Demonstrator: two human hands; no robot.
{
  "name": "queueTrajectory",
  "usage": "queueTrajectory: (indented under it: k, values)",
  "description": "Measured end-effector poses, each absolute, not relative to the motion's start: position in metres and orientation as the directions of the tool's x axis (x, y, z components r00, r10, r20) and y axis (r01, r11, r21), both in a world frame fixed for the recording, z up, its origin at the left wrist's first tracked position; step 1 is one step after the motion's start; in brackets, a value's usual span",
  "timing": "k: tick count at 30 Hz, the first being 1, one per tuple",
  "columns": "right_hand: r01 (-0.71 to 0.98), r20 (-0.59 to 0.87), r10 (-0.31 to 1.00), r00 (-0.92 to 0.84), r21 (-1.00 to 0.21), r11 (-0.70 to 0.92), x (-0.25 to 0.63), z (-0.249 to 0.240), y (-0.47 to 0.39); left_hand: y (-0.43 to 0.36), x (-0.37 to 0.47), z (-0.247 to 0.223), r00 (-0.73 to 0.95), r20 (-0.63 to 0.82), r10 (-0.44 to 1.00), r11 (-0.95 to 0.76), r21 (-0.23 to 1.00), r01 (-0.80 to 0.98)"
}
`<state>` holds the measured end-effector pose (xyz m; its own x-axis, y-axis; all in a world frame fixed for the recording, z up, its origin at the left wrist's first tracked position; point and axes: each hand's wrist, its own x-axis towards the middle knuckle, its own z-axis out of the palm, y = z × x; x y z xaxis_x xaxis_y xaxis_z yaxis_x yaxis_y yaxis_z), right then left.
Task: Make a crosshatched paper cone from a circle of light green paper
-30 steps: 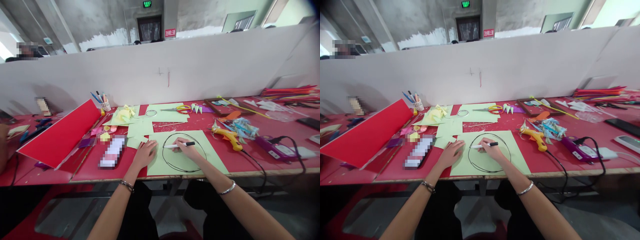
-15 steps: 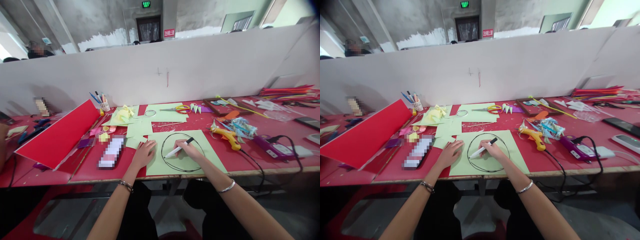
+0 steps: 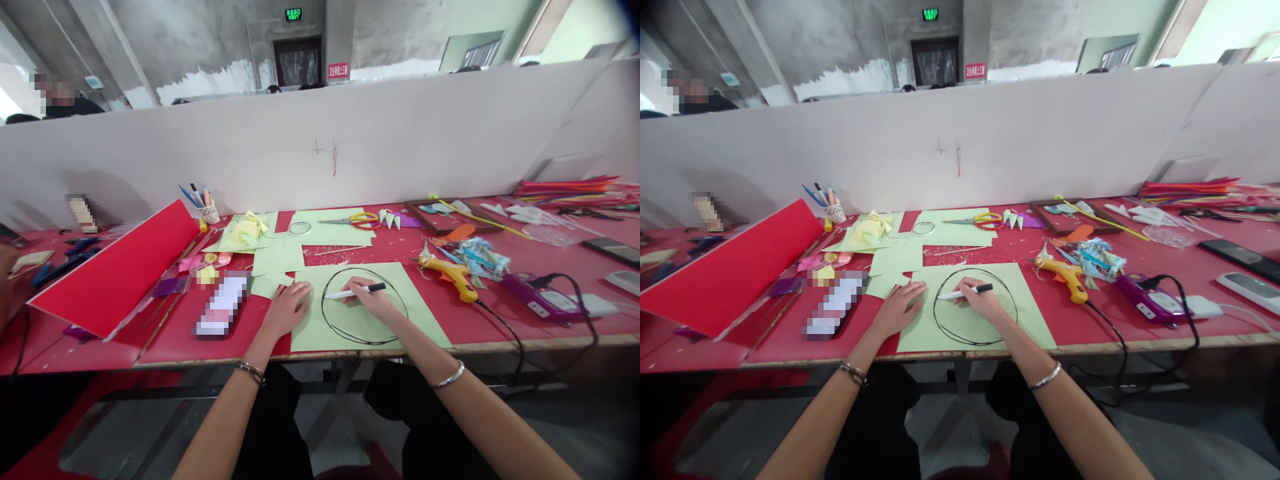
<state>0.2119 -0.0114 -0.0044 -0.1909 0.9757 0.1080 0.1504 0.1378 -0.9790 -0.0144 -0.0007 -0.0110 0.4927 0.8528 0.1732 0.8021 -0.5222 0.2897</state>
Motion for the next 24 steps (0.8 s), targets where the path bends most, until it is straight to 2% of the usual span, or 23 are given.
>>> queueTrajectory:
  k: [8,16,24]
  values:
    - [0.133,0.069,0.948,-0.311,-0.984,0.116,0.2172,0.0016,-0.0159,0.0,-0.015,-0.0113,0.495,0.171,0.852,-0.523,0.291,0.801]
    - [0.117,0.136,0.969,-0.206,-0.98,0.163,0.2159,0.0029,-0.0128,0.0,-0.0144,-0.0101,0.495,0.169,0.852,-0.523,0.292,0.801]
    - [0.128,0.089,0.962,-0.257,-0.984,0.125,0.2139,-0.0013,-0.0136,0.0004,-0.0144,-0.0103,0.492,0.169,0.854,-0.521,0.296,0.801]
